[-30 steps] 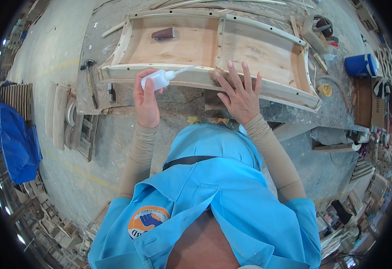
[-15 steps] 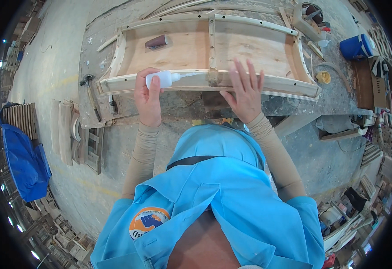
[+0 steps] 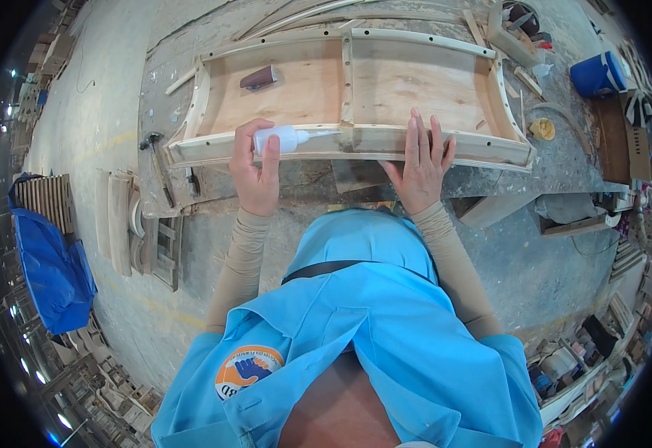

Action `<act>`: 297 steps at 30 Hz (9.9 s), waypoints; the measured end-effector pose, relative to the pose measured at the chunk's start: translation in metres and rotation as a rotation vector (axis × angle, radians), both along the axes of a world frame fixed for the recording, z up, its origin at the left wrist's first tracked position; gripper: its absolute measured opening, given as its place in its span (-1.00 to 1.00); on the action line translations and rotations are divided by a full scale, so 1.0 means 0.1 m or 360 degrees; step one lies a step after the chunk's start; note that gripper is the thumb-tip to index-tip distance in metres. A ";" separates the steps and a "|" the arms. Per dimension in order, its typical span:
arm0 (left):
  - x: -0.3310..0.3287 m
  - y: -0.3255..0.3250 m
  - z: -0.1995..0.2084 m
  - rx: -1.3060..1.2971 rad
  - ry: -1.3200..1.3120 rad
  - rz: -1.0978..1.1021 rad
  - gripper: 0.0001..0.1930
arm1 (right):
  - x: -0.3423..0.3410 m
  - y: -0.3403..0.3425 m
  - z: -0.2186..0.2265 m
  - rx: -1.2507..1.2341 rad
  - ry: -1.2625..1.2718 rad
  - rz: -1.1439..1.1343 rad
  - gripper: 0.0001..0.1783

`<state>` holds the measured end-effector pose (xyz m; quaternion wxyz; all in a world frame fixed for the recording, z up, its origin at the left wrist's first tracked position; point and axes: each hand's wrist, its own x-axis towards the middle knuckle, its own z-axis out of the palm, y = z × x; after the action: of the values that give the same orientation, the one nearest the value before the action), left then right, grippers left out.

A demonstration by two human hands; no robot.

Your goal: The person applies glue from a white bottle to the joints of a wooden frame structure. They then insert small wooden dowels into the glued holes and use a blue scraper to remove excess glue from the surface. The person repeats this process for multiple joints on the frame.

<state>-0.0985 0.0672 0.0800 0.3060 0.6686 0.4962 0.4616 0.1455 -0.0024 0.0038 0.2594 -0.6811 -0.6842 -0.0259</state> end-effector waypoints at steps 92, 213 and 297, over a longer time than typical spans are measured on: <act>0.14 -0.06 0.19 0.0629 0.0708 0.0101 -0.78 | 0.05 -0.01 0.01 -0.0076 -0.0069 0.0095 0.07; 0.37 -0.26 -0.07 -0.0178 0.0020 0.0153 -0.60 | 2.36 0.61 0.31 0.0127 0.1056 -0.0313 -0.86; 1.33 -0.35 0.13 0.0270 0.0786 -0.0977 -0.63 | 1.70 -0.70 0.03 0.0706 0.0990 -0.0992 -0.91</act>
<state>0.0347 0.0324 0.0934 0.2450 0.8995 0.2922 0.2134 0.3158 -0.0721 0.0069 0.5702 -0.7571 -0.3160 -0.0427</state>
